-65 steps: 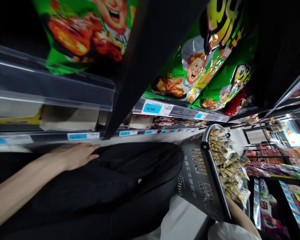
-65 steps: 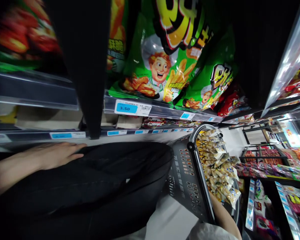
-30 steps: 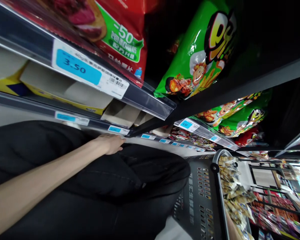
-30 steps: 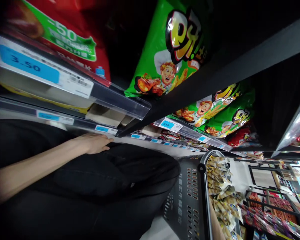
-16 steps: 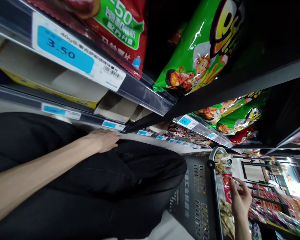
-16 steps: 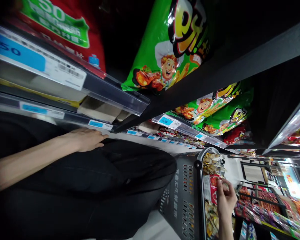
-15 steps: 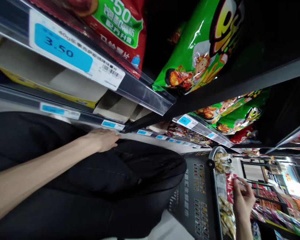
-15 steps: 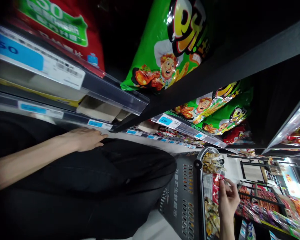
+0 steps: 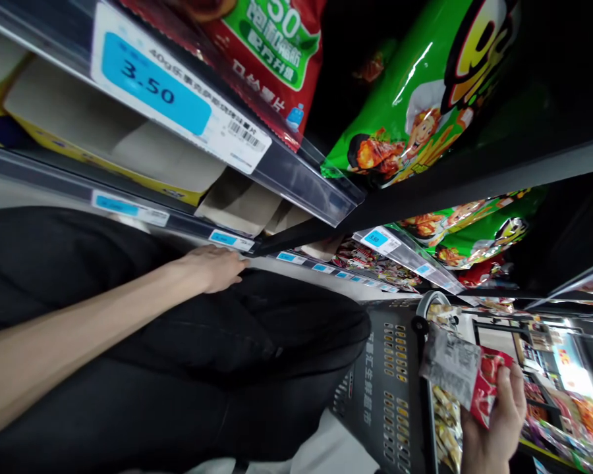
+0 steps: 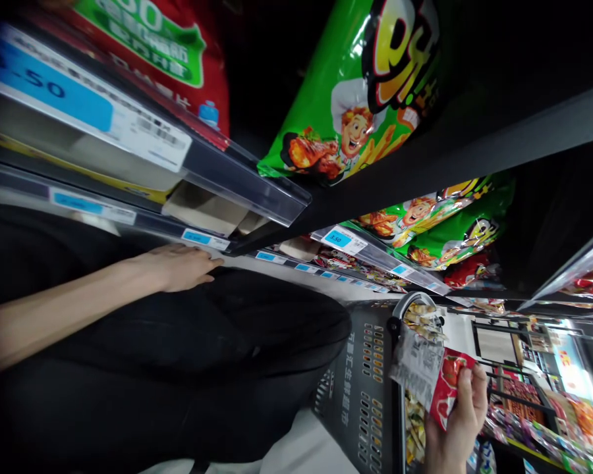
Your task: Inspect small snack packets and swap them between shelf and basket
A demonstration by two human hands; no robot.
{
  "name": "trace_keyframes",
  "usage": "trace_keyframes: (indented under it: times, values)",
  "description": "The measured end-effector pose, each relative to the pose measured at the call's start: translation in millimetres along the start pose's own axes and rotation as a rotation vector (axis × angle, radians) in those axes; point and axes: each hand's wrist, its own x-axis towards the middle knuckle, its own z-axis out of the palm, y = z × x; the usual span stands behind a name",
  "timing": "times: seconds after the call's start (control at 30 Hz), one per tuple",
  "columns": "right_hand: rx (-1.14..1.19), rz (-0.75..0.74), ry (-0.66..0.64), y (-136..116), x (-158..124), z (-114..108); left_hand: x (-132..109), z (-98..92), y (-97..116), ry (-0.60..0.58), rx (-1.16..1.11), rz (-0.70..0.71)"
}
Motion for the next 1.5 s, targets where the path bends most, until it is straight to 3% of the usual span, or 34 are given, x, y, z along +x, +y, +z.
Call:
trace_keyframes:
  times: [0.1, 0.23, 0.4, 0.47, 0.53, 0.73, 0.83, 1.03, 1.23, 1.4, 1.5]
  values:
    - [-0.033, -0.002, -0.079, -2.8, -11.7, 15.1, -3.2, -6.2, 3.4, 0.002, 0.044, 0.045]
    - [-0.139, -0.028, -0.400, 10.4, -36.8, 44.8, -0.8, 1.3, 11.8, 0.159, 0.043, 0.171]
    - [-0.374, -0.587, -0.714, 23.4, -76.8, 60.5, 0.1, 13.6, 25.5, 0.287, -0.017, 0.394]
    - [-0.416, -0.696, -0.824, 23.4, -85.4, 61.5, 0.4, 15.6, 26.1, 0.309, 0.016, 0.416]
    - [-0.425, -0.711, -0.868, 22.9, -89.2, 63.2, 0.3, 15.6, 26.1, 0.333, 0.061, 0.423]
    - [-0.481, -0.623, -1.028, 23.3, -98.9, 76.1, -10.7, 16.6, 46.7, 0.392, -0.096, 0.629]
    - [-0.458, -0.543, -1.087, 25.3, -109.1, 92.3, -18.5, 28.3, 62.1, 0.341, -0.216, 0.735]
    - [-0.160, -0.045, -1.010, 47.5, -127.6, 147.6, -18.6, 58.1, 70.3, 0.148, -0.380, 0.744]
    - [0.124, 0.386, -1.032, 60.9, -143.4, 195.8, -5.1, 71.8, 68.9, 0.167, -0.547, 0.757]
    - [0.270, 0.462, -1.001, 57.1, -144.7, 233.0, 0.5, 62.6, 70.8, 0.265, -0.727, 0.738]
    - [0.301, 0.434, -1.059, 63.9, -132.2, 255.6, -0.2, 51.5, 68.5, 0.196, -0.840, 0.680]
